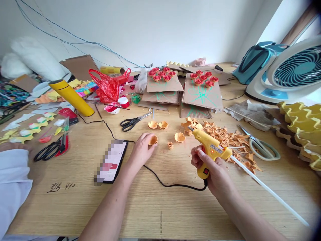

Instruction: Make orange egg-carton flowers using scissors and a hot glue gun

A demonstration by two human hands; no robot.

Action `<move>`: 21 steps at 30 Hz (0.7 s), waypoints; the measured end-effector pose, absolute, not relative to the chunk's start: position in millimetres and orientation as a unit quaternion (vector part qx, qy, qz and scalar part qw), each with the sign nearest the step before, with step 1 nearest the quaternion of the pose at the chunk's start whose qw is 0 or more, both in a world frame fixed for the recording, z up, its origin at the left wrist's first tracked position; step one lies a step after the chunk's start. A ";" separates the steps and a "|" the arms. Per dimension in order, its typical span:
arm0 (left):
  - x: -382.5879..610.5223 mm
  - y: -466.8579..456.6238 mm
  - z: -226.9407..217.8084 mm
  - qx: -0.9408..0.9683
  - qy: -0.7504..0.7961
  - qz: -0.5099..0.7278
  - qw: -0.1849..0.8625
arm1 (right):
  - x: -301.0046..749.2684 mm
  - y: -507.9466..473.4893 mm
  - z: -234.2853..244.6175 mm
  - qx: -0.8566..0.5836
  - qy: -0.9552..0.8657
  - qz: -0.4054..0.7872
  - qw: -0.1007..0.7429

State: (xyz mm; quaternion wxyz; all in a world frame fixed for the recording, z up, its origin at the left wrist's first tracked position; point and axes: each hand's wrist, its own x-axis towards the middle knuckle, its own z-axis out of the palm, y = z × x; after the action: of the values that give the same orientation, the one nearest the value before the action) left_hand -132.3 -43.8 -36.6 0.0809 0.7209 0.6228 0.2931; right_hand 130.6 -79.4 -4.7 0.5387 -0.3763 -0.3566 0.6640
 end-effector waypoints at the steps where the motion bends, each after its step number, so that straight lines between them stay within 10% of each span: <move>1: -132.3 -45.3 -33.5 0.718 0.627 0.291 0.080 | 130.7 -79.6 -4.2 -0.377 -0.357 0.664 0.538; 21: -89.0 -83.2 -16.5 0.759 0.553 0.235 0.249 | 130.1 -76.0 -10.6 -0.377 -0.375 0.658 0.533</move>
State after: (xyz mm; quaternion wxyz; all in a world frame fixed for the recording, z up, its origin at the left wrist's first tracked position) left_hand -89.0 -83.2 -16.5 0.2493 0.7594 0.5531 0.2352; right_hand 130.1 -76.0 -10.6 0.5330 -0.3774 -0.3745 0.6582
